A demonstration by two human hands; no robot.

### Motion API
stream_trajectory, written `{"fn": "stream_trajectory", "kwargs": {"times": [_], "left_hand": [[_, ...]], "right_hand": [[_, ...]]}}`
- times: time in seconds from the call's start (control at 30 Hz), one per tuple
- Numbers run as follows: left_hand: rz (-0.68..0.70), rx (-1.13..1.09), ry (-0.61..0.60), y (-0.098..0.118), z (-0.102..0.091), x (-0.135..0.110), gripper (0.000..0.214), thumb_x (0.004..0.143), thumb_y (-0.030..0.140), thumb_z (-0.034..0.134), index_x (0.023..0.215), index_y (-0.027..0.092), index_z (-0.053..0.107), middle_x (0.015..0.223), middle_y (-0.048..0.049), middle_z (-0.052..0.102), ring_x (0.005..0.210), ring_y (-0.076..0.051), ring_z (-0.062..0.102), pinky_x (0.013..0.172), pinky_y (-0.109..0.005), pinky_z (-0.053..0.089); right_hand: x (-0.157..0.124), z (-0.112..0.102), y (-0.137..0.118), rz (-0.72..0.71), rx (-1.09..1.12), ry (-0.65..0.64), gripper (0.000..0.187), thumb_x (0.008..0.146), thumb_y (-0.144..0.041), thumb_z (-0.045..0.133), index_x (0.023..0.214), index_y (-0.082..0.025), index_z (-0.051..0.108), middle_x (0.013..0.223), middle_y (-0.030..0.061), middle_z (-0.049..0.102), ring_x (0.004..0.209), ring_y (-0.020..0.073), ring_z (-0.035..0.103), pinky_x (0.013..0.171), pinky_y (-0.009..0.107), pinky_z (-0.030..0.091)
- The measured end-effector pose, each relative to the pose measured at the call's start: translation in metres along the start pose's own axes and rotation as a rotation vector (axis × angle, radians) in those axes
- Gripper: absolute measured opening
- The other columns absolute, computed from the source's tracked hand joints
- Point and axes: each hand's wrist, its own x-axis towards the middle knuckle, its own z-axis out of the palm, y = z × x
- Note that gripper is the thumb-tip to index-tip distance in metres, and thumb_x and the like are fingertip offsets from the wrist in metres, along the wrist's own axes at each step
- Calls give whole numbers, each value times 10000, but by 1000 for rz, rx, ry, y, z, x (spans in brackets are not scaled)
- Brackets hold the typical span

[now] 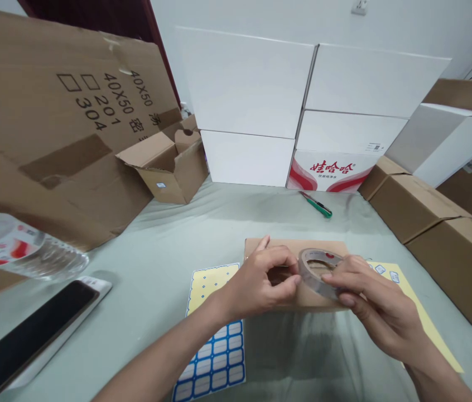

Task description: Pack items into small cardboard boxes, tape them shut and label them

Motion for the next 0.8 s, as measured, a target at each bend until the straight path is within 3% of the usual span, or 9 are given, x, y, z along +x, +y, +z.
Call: {"fn": "stream_trajectory", "kwargs": {"times": [0.3, 0.47, 0.8], "left_hand": [[79, 105, 54, -3, 4, -1, 86, 848, 249, 470, 800, 205, 525, 834, 16, 642, 796, -141, 615, 1195, -567, 101], [92, 69, 19, -2, 3, -1, 81, 799, 276, 562, 819, 202, 537, 866, 5, 641, 833, -158, 622, 1189, -575, 108], [147, 128, 34, -5, 4, -1, 9, 810, 214, 506, 805, 210, 501, 816, 19, 606, 802, -144, 599, 1192, -553, 117]], "right_hand": [[-2, 2, 0, 23, 0, 2, 365, 919, -75, 502, 1248, -208, 586, 926, 56, 635, 879, 184, 592, 774, 345, 483], [-3, -1, 1, 40, 9, 0, 358, 925, -90, 499, 1247, -220, 589, 948, 64, 655, 898, 196, 612, 785, 361, 501], [-2, -2, 1, 41, 30, -12, 340, 938, -123, 500, 1241, -234, 608, 928, 70, 665, 882, 211, 625, 774, 380, 518]]}}
